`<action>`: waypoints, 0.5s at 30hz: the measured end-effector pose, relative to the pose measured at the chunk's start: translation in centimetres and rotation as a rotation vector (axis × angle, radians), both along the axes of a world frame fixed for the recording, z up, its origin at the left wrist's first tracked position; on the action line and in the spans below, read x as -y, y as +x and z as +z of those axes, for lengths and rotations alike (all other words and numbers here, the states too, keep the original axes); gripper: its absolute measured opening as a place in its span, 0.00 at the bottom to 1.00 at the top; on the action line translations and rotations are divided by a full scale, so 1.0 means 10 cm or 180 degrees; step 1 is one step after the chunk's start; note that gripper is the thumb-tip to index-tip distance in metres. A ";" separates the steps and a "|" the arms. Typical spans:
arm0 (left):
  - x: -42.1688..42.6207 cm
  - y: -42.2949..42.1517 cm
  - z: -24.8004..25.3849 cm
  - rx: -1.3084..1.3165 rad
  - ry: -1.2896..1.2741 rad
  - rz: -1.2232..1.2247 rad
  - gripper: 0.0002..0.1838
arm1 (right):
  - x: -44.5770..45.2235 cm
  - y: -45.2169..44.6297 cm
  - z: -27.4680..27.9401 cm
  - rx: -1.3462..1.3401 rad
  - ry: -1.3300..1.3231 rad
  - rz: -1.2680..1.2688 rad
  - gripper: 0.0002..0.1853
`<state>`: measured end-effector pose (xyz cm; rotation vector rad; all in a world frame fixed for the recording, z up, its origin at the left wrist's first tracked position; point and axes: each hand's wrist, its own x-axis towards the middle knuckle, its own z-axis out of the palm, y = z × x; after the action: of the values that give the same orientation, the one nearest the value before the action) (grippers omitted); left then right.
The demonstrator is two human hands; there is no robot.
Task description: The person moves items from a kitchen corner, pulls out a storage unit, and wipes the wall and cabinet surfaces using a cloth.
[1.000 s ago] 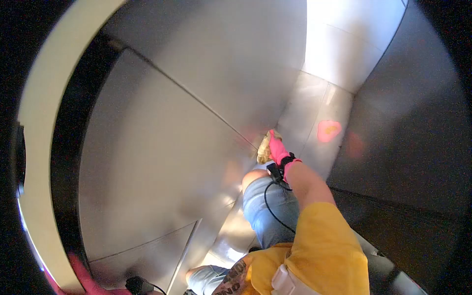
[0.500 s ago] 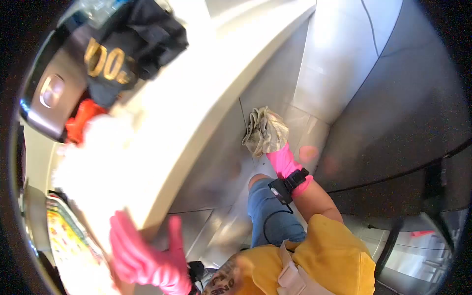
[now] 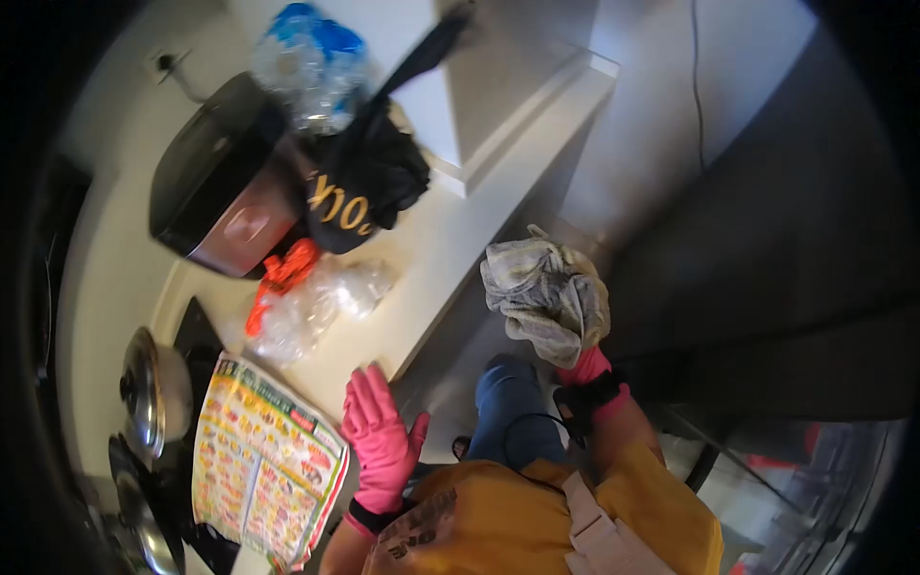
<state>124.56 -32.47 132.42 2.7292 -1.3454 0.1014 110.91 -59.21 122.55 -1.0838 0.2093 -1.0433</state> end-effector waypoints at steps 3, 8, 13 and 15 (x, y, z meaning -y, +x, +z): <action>-0.06 -0.01 0.30 -0.0551 -0.0214 -0.0200 0.54 | -0.25 -0.01 0.62 0.0463 0.1050 0.1201 0.34; -0.54 0.12 1.15 -0.2812 -0.0901 -0.0622 0.52 | -1.07 0.15 1.93 -0.0236 0.1711 0.2477 0.37; -1.43 0.03 2.03 -0.5288 -0.2739 -0.0216 0.43 | -1.68 0.40 3.11 -0.2409 -0.1982 0.2699 0.29; -1.80 -0.03 2.36 -0.4350 -0.2985 -0.0483 0.36 | -1.94 0.75 3.02 -0.1783 0.0182 0.3331 0.30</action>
<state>124.24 -14.47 155.99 1.2888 -0.7065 -0.7659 118.38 -39.80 152.77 -1.1896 0.0862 0.2081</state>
